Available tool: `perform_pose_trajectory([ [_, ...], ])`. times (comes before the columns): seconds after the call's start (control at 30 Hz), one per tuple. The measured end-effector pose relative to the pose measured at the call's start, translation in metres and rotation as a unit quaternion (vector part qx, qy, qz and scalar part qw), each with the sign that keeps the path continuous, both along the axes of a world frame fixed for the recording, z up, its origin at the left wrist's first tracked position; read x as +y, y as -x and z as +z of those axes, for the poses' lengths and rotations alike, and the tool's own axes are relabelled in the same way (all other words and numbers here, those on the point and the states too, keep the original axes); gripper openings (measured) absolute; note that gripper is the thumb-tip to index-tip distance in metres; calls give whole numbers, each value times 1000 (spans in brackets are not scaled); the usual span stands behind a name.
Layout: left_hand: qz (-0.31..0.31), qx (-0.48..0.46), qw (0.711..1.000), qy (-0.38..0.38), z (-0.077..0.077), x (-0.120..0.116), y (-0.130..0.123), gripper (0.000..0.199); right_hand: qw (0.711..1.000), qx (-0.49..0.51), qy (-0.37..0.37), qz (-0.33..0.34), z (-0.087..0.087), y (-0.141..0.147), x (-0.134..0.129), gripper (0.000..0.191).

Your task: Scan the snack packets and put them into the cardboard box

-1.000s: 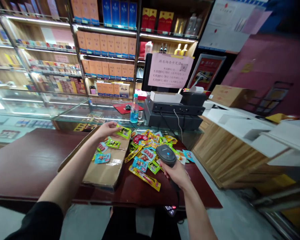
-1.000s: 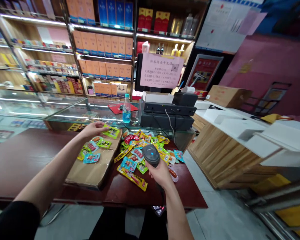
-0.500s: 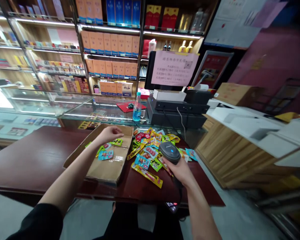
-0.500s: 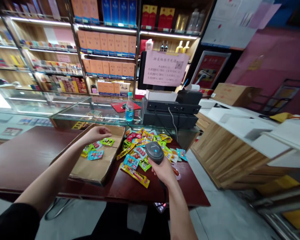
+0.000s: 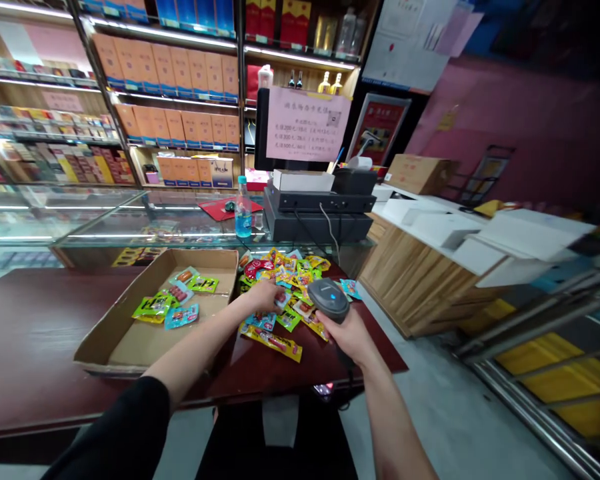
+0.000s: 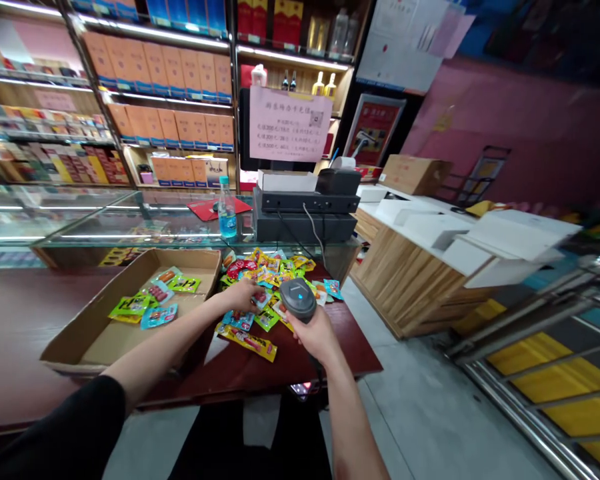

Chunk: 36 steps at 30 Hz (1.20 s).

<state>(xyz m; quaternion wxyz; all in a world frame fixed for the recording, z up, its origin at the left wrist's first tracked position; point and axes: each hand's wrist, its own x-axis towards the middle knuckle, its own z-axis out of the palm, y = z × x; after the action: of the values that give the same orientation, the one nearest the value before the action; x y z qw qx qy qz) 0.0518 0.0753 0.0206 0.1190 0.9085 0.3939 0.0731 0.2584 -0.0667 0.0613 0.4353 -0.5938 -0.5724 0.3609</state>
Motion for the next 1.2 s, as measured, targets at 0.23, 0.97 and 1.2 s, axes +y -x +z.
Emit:
perform_pose_trajectory([
  [0.23, 28, 5, 999, -29, -10, -9, 0, 43, 1000, -11, -9, -1, -4, 1, 2, 27],
  [0.97, 112, -488, 810, 304, -13, 1, 8, 36, 1000, -23, 8, 2, -14, 25, 9, 21],
  [1.2, 133, -508, 780, 340, -13, 0, 6, 40, 1000, -29, -1, 3, -18, 28, 10, 18],
])
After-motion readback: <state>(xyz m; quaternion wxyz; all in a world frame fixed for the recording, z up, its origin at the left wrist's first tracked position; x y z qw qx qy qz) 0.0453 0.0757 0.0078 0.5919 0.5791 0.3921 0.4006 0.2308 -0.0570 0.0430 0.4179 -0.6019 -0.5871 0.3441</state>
